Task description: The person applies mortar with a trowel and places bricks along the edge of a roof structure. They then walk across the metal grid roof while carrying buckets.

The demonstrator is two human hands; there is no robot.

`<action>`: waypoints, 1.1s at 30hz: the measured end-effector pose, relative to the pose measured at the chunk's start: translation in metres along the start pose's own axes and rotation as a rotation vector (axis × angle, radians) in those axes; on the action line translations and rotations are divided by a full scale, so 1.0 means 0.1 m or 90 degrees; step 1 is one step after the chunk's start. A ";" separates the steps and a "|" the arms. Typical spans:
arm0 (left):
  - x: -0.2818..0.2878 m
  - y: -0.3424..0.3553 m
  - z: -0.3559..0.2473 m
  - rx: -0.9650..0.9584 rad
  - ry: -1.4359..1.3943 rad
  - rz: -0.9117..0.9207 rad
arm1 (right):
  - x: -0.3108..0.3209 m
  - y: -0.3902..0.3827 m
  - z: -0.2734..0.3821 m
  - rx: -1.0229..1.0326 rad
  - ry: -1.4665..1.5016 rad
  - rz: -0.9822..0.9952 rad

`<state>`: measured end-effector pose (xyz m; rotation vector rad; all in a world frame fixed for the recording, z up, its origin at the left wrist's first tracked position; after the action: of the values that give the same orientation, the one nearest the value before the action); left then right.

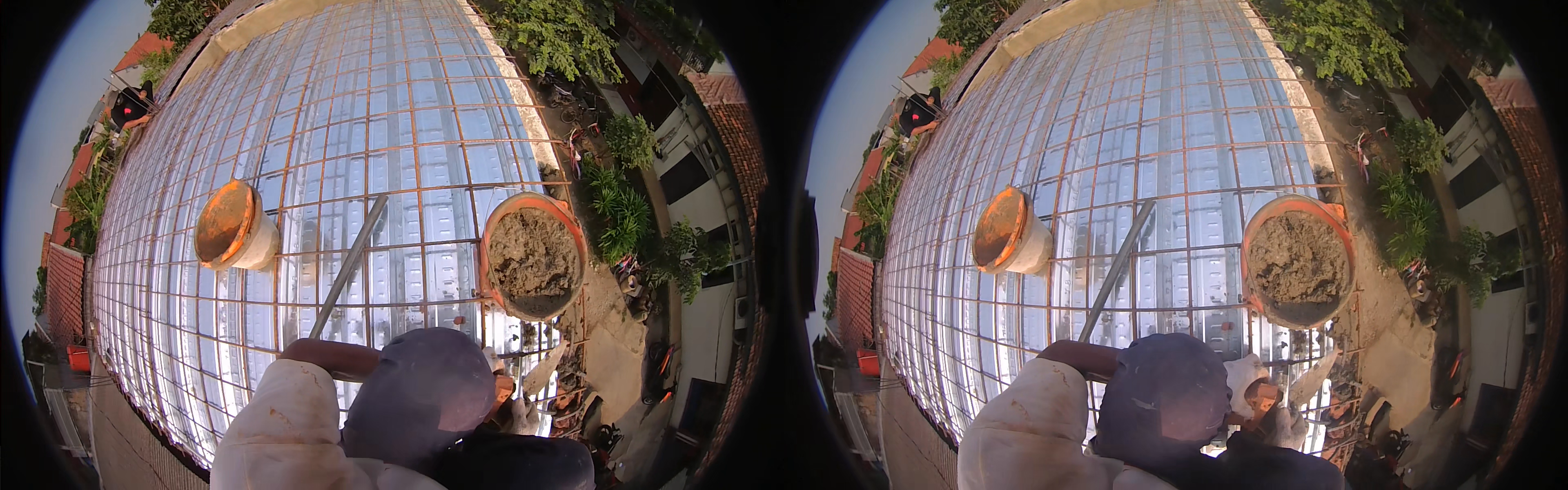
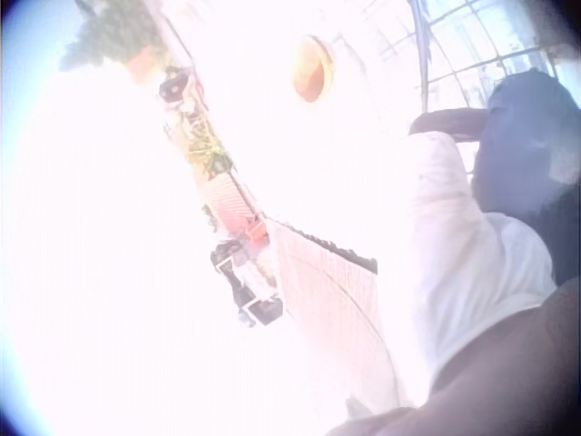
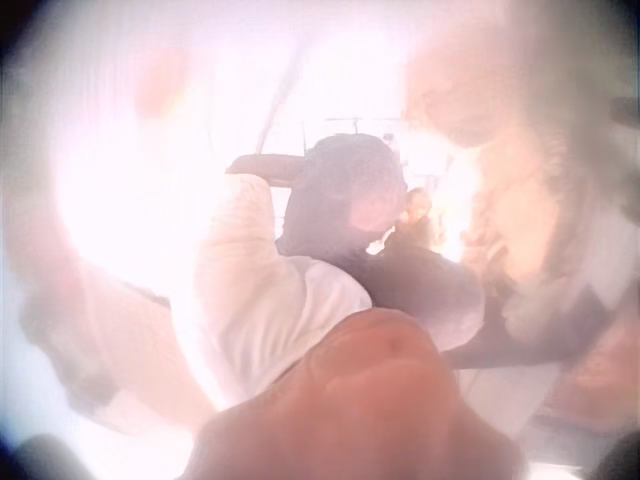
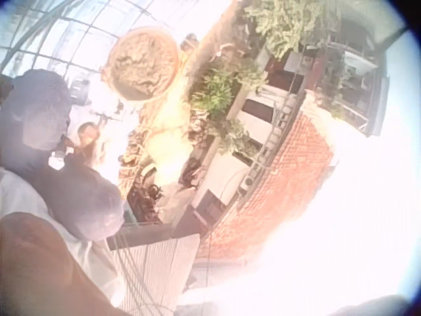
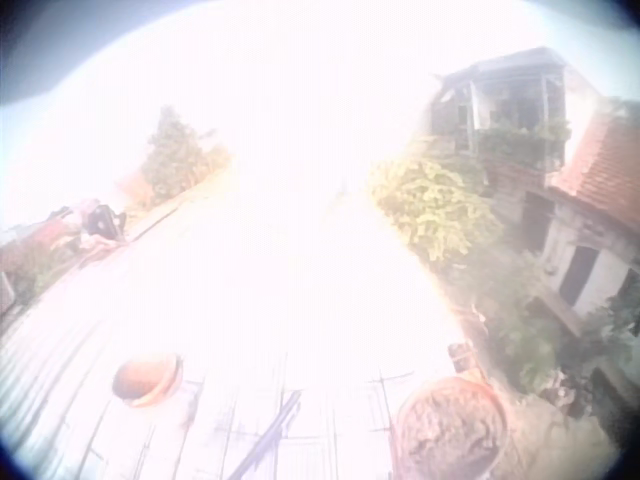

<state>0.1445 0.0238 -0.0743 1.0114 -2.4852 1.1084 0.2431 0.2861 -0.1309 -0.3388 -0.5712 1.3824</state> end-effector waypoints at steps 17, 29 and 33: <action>2.21 -1.28 1.83 0.054 -0.779 -0.620 | -0.12 -0.48 0.57 0.079 0.082 -0.024; 3.30 -1.52 4.18 0.105 -0.991 -0.765 | -0.25 -0.70 0.94 -0.038 -0.175 0.091; 3.47 -1.63 4.38 0.299 -0.822 -0.723 | -0.51 -0.86 1.32 -0.087 -0.286 0.148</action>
<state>0.0276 -0.5445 -0.1211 3.4089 -1.3679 0.6166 0.2356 0.2077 0.0147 -0.2078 -1.0249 1.6613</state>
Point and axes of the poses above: each hand's wrist, its own y-axis towards the middle knuckle, its own x-axis out of the back of the hand, z = x × y, the point moved 4 cm from there along y, towards the middle knuckle, and after that the axes turned 5 degrees about x, right-handed, at the moved point
